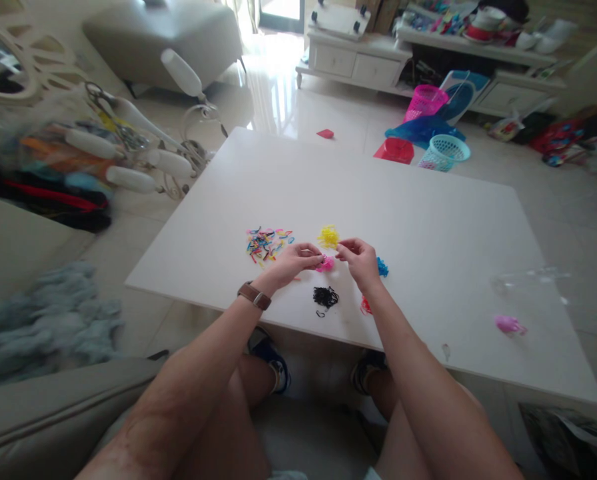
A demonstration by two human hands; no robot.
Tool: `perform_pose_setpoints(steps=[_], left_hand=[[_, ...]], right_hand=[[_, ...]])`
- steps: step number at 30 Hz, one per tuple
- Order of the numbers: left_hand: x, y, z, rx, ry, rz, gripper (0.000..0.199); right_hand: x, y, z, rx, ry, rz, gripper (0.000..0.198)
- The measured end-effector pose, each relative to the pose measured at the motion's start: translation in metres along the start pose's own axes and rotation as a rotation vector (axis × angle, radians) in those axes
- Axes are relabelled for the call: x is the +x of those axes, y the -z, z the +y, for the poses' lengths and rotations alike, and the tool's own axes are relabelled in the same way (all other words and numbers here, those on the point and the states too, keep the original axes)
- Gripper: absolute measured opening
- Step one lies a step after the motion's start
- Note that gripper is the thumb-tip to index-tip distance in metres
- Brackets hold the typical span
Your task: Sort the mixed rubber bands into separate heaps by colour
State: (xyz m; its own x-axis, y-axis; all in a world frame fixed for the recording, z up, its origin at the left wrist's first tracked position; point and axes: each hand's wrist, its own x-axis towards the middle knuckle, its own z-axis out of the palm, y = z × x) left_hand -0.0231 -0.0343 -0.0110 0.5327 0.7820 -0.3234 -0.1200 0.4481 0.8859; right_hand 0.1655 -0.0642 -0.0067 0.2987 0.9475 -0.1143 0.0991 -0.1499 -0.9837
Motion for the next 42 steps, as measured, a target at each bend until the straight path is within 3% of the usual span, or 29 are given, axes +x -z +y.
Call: perform_pose_setpoints(steps=[5, 10, 15, 19, 22, 27, 30, 33, 37, 42], left_hand=[[-0.002, -0.001, 0.002, 0.024, -0.004, -0.028, 0.026], [-0.005, -0.001, 0.001, 0.375, -0.004, -0.171, 0.013], [-0.007, -0.006, -0.01, 0.705, -0.067, -0.291, 0.008], [-0.01, -0.014, -0.014, 0.866, -0.179, -0.323, 0.008], [-0.012, -0.014, -0.009, 0.921, -0.183, -0.353, 0.015], [-0.009, 0.01, 0.011, 0.844, -0.105, -0.217, 0.018], [-0.007, 0.035, 0.021, 0.767, -0.083, -0.005, 0.02], [-0.007, 0.051, 0.022, 0.85, -0.054, 0.152, 0.016], [-0.01, 0.051, 0.014, 1.005, -0.047, 0.077, 0.006], [-0.012, 0.039, 0.005, 1.07, -0.149, 0.029, 0.029]], right_hand=[[-0.005, -0.002, -0.007, 0.017, 0.001, -0.209, 0.028], [-0.002, 0.003, -0.007, -0.034, -0.028, -0.139, 0.026], [-0.002, 0.005, -0.005, -0.097, -0.014, -0.174, 0.024], [-0.005, 0.004, -0.006, -0.094, 0.002, -0.185, 0.023], [-0.005, 0.004, -0.006, -0.091, 0.003, -0.185, 0.023], [-0.004, 0.007, -0.005, -0.155, -0.001, -0.17, 0.021], [-0.006, 0.012, -0.006, -0.383, 0.004, -0.199, 0.016], [-0.01, 0.016, -0.008, -0.629, 0.026, -0.322, 0.017], [-0.018, 0.016, -0.005, -0.749, 0.03, -0.547, 0.029], [-0.025, 0.011, 0.0, -0.706, 0.042, -0.687, 0.036]])
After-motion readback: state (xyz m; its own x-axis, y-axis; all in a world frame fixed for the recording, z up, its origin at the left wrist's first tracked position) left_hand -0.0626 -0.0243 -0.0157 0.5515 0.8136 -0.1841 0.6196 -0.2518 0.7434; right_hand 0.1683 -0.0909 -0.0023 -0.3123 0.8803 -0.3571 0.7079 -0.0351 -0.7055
